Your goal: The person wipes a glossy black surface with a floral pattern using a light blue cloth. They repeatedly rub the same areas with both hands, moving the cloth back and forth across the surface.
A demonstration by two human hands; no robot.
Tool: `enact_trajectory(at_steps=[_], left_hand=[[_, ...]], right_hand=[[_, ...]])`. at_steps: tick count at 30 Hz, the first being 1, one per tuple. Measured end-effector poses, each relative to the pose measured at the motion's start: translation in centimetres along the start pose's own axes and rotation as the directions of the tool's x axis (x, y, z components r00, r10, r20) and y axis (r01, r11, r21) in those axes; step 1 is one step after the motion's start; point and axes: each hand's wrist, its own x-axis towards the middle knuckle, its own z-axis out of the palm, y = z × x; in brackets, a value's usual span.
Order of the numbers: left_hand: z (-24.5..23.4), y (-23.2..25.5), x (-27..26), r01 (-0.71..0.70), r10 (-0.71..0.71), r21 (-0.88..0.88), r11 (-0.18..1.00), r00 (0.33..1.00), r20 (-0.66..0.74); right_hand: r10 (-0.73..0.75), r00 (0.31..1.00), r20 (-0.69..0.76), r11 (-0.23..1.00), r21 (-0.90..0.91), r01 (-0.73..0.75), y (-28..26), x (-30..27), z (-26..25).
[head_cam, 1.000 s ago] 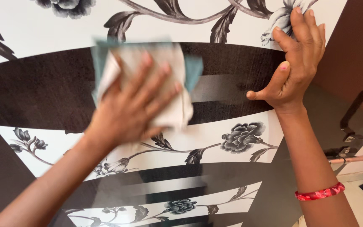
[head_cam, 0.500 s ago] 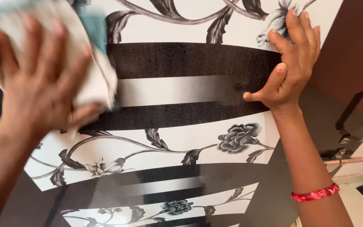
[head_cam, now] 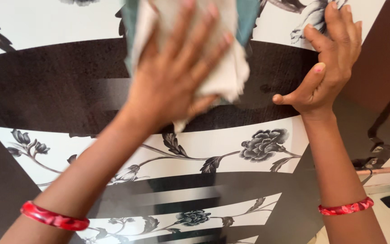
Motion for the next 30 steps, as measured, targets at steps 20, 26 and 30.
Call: enact_trajectory(at_steps=[20,26,30], left_hand=[[-1.4,-14.2,-15.8,0.380,-0.397,-0.139,0.914,0.909,-0.124],[-2.9,-10.4,-7.9,0.638,-0.636,0.031,0.770,0.770,-0.050],[-1.7,-4.7,-4.6,0.255,-0.253,-0.019,0.967,0.966,0.052]], right_hand=[[-0.018,1.000,-0.023,0.999,0.032,0.019,0.2,0.0,0.0],[0.011,1.000,-0.021,0.999,0.039,-0.010,0.0,0.0,-0.1],[-0.020,0.999,-0.026,1.000,0.024,0.020,0.1,0.1,0.0]])
